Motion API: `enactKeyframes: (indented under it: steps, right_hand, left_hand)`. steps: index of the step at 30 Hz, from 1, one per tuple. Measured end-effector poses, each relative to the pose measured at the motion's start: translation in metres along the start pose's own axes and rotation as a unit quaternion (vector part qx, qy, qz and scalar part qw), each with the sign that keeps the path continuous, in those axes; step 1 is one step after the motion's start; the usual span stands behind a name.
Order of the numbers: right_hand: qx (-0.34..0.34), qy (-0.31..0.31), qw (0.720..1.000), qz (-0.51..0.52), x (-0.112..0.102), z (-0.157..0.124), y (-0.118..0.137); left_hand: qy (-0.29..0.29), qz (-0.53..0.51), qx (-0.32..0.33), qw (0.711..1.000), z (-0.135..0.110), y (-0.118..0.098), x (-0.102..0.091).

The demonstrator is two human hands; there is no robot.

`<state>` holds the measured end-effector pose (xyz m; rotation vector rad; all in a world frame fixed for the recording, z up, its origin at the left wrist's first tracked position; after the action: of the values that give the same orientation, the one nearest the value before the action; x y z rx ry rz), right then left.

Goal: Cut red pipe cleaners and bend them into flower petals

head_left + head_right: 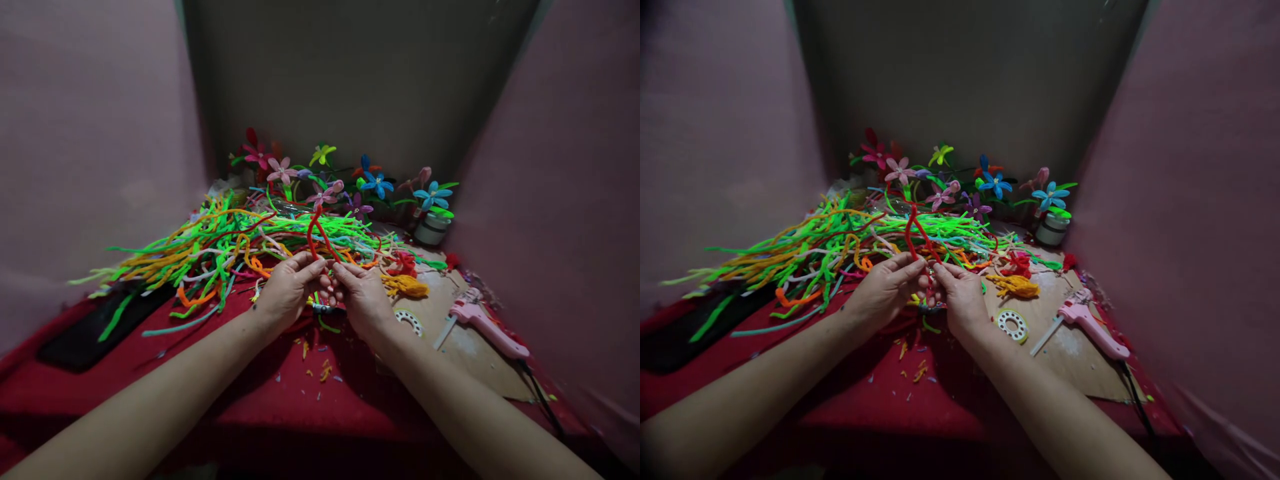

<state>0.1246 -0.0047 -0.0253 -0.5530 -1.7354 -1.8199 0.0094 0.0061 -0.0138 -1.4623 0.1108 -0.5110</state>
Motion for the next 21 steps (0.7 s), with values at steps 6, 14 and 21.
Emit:
enactKeyframes:
  steps: [6, 14, 21]
  right_hand:
    - [-0.006, -0.011, 0.998, -0.059, 0.001, -0.005, -0.001]
    - [0.062, 0.018, 0.994, 0.089, -0.006, -0.003, 0.004]
    - [0.115, 0.034, 0.988, 0.102, -0.01, -0.007, 0.003]
  left_hand:
    - [-0.026, 0.007, -0.036, 0.999, 0.0, 0.001, -0.001]
    - [-0.051, -0.024, -0.042, 0.998, 0.005, -0.004, -0.011]
    - [-0.07, -0.013, -0.051, 0.996, 0.003, -0.009, -0.009]
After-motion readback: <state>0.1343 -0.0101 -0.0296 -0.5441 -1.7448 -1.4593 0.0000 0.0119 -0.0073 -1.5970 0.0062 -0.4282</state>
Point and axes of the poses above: each hand's wrist, its own z-axis towards the middle knuckle, its own x-axis out of the palm, y = z × x, the point moved 1 cm from there along z, towards the middle knuckle, and after that the axes turned 14 degrees about z, right-handed, at the moved point
